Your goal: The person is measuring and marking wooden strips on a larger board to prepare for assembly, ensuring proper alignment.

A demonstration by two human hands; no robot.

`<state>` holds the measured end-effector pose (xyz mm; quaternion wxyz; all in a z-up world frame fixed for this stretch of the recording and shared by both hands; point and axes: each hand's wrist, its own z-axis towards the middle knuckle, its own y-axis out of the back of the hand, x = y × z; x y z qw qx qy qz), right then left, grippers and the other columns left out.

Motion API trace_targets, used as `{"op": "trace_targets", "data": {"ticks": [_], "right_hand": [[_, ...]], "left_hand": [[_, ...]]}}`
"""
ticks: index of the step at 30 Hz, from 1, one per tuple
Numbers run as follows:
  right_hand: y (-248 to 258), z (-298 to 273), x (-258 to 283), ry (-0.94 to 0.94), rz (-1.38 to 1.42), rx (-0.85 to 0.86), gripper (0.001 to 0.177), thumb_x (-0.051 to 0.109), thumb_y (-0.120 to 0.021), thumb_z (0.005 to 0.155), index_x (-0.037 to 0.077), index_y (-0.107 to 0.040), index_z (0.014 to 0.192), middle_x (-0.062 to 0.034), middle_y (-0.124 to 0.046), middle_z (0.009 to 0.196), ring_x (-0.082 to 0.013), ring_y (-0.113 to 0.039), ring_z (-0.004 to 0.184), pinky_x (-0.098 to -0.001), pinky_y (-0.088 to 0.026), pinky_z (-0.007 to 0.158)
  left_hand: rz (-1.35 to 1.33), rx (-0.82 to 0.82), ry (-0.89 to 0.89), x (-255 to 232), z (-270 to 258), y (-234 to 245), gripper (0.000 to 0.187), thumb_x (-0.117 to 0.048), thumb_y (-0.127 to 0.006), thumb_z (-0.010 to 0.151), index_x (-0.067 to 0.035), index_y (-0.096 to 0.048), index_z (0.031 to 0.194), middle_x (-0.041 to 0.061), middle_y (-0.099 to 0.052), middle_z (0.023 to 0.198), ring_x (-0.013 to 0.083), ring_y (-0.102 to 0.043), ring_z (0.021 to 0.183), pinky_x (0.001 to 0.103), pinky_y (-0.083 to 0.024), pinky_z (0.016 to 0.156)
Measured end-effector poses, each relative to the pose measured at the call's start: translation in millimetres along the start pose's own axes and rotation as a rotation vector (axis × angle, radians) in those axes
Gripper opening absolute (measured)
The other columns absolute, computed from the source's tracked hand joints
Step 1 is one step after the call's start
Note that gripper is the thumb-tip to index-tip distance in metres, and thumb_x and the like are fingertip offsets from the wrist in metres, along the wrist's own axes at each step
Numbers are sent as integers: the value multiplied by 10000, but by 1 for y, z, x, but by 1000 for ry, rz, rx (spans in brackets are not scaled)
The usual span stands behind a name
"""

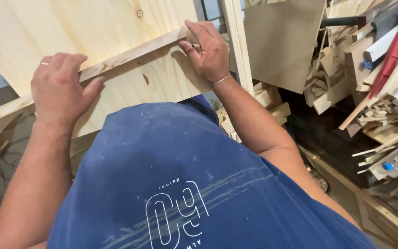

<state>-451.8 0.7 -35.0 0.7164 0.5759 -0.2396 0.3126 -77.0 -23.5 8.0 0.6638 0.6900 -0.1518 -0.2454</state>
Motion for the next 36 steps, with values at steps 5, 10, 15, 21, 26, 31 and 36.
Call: {"op": "trace_targets", "data": {"ticks": [5,10,15,21,26,31,36], "right_hand": [[19,-3,14,43,76,-188,331,265,-526,1074,-14,-681,1162,-170,-656,1078,-303,-654,1016,-409,-580,877],[32,-6,41,39,291,-286,407,251,-367,1083,-19,-669,1041,-158,-654,999,-313,-610,970,-429,-511,878],[17,-25,26,-160,388,-247,631,572,-323,1098,55,-649,944,-85,-606,852,-178,-589,687,-310,-508,620],[4,-27,34,-41,275,-229,237,215,-533,1060,32,-663,1134,-134,-709,1069,-276,-692,992,-386,-569,885],[-8,-35,31,-75,251,-207,259,205,-528,1080,36,-653,1232,-135,-721,1187,-288,-714,1122,-405,-592,1002],[-15,-35,27,-80,194,-199,310,287,-516,1107,74,-634,1297,-115,-726,1233,-262,-718,1160,-391,-610,1008],[-16,-33,26,-66,174,-180,313,269,-517,1105,58,-634,1303,-124,-727,1250,-256,-714,1182,-389,-615,1027]], "left_hand": [[-90,-11,-98,-70,71,6,546,-494,-898,908,-103,-718,1244,80,-708,1083,271,-645,968,387,-528,804],[-76,-32,-206,-94,106,-21,515,-525,-866,853,-114,-680,1101,73,-698,1007,287,-627,898,397,-526,729],[-98,-36,-185,-93,109,-38,332,-387,-846,905,-109,-664,927,63,-679,932,288,-610,833,410,-528,655],[-96,-29,-156,-92,106,-40,331,-360,-873,877,-115,-661,940,48,-674,962,282,-607,855,407,-539,625],[-79,-44,-165,-90,104,-43,309,-354,-855,882,-123,-659,944,39,-671,964,283,-614,860,389,-544,660],[-73,-29,-155,-90,105,-43,298,-347,-837,885,-118,-652,934,37,-663,956,281,-614,843,391,-538,625],[-62,-50,-172,-88,104,-46,259,-304,-818,857,-124,-643,920,24,-652,932,267,-613,825,373,-533,590]]}}
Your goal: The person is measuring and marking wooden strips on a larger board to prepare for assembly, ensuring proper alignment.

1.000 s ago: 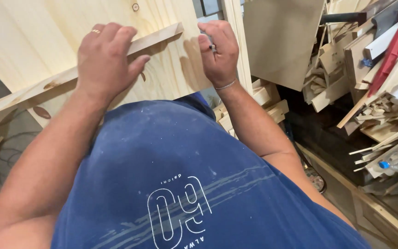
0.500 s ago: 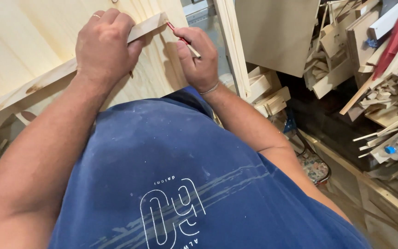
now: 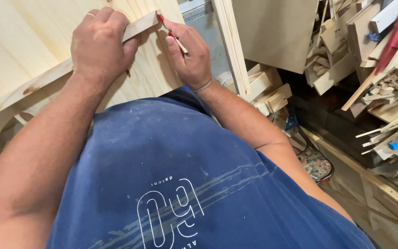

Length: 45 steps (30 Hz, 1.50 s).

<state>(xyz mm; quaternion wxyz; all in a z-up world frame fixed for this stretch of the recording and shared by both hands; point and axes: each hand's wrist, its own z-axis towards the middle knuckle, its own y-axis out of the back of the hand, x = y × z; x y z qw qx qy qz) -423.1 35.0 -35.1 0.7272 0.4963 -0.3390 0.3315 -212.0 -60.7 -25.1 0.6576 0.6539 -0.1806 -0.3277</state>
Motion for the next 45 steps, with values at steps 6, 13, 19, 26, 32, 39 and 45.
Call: {"op": "trace_targets", "data": {"ticks": [6,13,19,26,32,39,45], "right_hand": [[5,6,12,-19,-2,21,297,264,-521,1096,53,-663,1251,-103,-747,1190,-255,-734,1091,-385,-607,945],[15,8,39,-161,122,85,244,218,-521,1060,94,-714,1144,-53,-768,1083,-211,-737,1028,-348,-575,930],[10,6,25,-169,85,35,313,267,-497,1112,95,-618,1344,-104,-716,1298,-253,-704,1234,-388,-606,1088],[8,6,22,-146,49,62,314,258,-490,1116,103,-609,1361,-92,-713,1318,-254,-707,1235,-387,-586,1076],[16,12,41,-239,178,195,255,217,-521,1074,66,-714,1144,-64,-756,1122,-191,-717,1046,-319,-548,944],[21,12,50,-227,141,238,265,126,-511,1103,-9,-717,1005,-118,-712,971,-214,-706,898,-323,-644,829],[24,22,54,60,62,202,332,190,-448,1171,10,-599,936,-136,-577,934,-255,-590,855,-367,-514,790]], "left_hand": [[0,-22,-4,2,-1,-6,291,-323,-820,865,-121,-614,904,22,-631,919,272,-603,848,387,-523,609],[-11,6,-4,-1,2,1,248,-277,-822,859,-106,-654,924,41,-673,940,272,-607,831,380,-537,621],[-18,-19,-15,1,2,-1,312,-339,-852,894,-115,-635,918,31,-661,944,270,-605,830,381,-522,611],[-10,-30,-17,0,1,-1,267,-278,-830,842,-113,-628,901,29,-655,914,256,-590,807,365,-515,606],[-86,-1,33,-6,10,1,363,-349,-852,842,-68,-647,947,150,-681,937,370,-630,843,463,-524,706],[-149,-10,8,-12,20,5,315,-377,-773,907,-83,-693,984,127,-718,935,336,-667,846,465,-550,683],[-81,-65,82,1,-18,12,399,-454,-852,831,-131,-661,965,48,-667,864,265,-642,791,400,-512,635]]}}
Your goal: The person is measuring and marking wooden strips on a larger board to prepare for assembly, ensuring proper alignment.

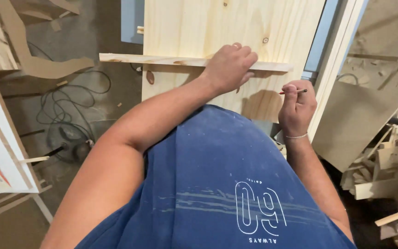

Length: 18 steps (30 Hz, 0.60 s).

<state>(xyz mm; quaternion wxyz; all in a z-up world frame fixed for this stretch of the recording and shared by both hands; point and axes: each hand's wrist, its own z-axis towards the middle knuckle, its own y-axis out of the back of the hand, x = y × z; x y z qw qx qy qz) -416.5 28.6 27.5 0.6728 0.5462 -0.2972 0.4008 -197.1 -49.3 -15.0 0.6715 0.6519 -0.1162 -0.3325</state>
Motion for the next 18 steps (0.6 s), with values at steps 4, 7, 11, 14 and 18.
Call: {"op": "trace_targets", "data": {"ticks": [4,7,11,14,18], "right_hand": [[-3,1,6,-37,-32,57,383,257,-412,1179,26,-623,957,-110,-620,932,-234,-607,867,-350,-492,807],[-15,-1,19,-53,-82,127,416,294,-399,1168,48,-636,932,-68,-647,910,-209,-614,858,-339,-467,790],[-41,2,22,72,-103,237,258,181,-489,1115,21,-657,1002,-108,-671,940,-247,-662,848,-348,-527,747],[-57,15,31,240,-237,235,106,91,-616,1042,22,-695,1051,-129,-673,1012,-293,-646,921,-399,-526,824],[-82,29,23,394,-439,209,227,207,-720,1009,84,-667,1193,-121,-627,1159,-314,-626,1006,-428,-563,794]], "left_hand": [[34,-65,58,36,-50,23,384,-446,-860,836,-137,-641,899,32,-646,820,225,-608,751,368,-490,633],[54,40,151,64,-77,40,387,-490,-796,925,-120,-681,903,36,-672,852,199,-620,795,338,-509,678],[172,59,118,98,-93,60,385,-507,-764,951,-126,-707,961,35,-680,869,204,-643,798,342,-560,640],[208,-28,117,116,-107,84,367,-502,-786,946,-146,-699,945,38,-689,857,222,-654,784,368,-549,639],[334,-124,155,136,-141,110,327,-520,-785,991,-203,-705,972,-34,-705,899,196,-666,824,330,-539,654]]}}
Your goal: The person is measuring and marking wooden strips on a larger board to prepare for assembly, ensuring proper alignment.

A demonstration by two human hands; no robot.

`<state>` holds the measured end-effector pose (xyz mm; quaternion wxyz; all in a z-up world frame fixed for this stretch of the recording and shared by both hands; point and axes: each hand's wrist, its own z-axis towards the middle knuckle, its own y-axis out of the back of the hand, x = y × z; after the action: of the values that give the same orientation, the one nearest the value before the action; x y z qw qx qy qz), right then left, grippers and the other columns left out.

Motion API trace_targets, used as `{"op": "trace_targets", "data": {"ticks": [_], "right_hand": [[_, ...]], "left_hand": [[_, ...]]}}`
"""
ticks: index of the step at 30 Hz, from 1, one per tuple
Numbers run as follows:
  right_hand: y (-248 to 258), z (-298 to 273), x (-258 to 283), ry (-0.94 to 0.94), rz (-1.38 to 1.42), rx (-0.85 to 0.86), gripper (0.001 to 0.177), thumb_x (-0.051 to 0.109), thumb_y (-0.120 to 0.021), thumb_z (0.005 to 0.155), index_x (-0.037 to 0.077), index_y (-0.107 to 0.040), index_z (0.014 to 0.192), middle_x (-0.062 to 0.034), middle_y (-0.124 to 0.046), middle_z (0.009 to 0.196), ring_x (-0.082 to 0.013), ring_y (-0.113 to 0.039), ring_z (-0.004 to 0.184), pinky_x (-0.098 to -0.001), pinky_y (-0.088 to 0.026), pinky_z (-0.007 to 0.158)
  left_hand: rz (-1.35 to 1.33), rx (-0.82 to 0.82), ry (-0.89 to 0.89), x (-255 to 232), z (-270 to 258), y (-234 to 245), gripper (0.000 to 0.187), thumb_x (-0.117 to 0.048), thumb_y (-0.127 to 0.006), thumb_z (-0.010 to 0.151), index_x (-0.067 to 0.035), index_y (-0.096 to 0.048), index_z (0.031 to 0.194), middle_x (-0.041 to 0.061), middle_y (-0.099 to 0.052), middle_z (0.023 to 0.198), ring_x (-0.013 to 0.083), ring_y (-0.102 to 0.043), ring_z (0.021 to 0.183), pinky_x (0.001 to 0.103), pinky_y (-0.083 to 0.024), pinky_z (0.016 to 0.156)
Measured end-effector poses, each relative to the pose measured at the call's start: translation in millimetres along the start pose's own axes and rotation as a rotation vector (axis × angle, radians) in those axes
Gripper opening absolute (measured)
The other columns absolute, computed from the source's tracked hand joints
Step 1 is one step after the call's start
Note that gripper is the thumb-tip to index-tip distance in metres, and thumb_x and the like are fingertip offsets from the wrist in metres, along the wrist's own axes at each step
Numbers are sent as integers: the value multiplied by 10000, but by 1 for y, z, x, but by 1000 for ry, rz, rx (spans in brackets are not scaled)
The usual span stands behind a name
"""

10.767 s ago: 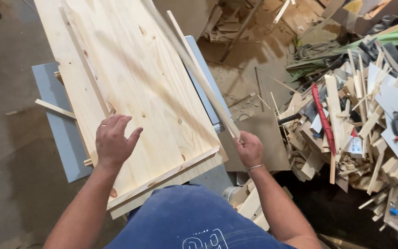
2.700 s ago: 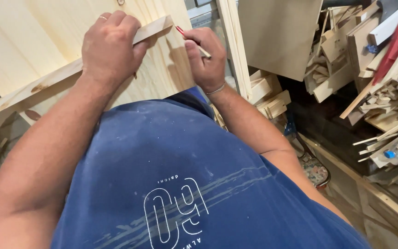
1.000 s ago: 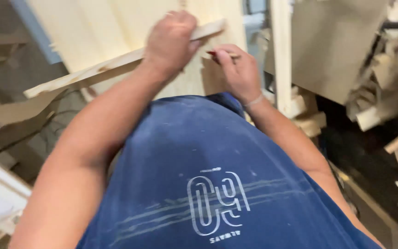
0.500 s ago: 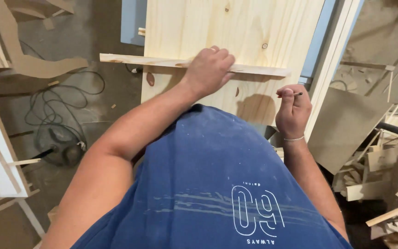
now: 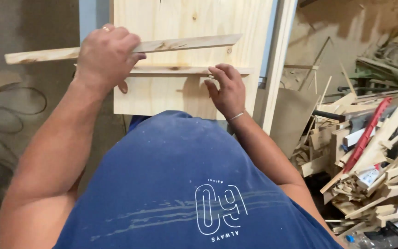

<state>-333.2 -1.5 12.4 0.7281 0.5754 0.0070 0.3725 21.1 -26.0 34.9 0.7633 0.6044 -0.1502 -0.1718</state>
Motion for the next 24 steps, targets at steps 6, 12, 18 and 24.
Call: {"op": "trace_targets", "data": {"ticks": [6,12,18,24], "right_hand": [[-35,4,0,-97,-114,135,415,242,-766,943,133,-625,1318,-119,-605,1293,-320,-612,1053,-427,-530,899],[-51,-5,-8,-41,-204,31,351,127,-732,896,161,-717,1245,-157,-665,1173,-354,-653,969,-442,-540,839],[-59,-9,-11,-58,-218,-22,355,51,-720,909,143,-749,1251,-133,-662,1169,-305,-645,997,-431,-556,809],[-60,-10,-9,-38,-215,-67,315,55,-730,933,103,-761,1244,-145,-671,1146,-296,-656,1009,-418,-572,790]], "left_hand": [[-232,-74,105,33,-51,9,274,-420,-797,1028,-154,-738,1057,14,-718,949,269,-655,833,402,-509,690],[-1554,-528,1000,101,-103,2,287,-395,-592,1053,-112,-585,1099,112,-717,871,160,-659,692,266,-548,654],[-1970,-1010,1249,132,-122,53,528,-480,-548,913,-54,-735,1164,26,-613,756,155,-569,618,292,-459,560],[-1992,-1067,1338,134,-140,27,493,-480,-571,908,-66,-707,1138,26,-566,748,152,-505,606,283,-397,554]]}}
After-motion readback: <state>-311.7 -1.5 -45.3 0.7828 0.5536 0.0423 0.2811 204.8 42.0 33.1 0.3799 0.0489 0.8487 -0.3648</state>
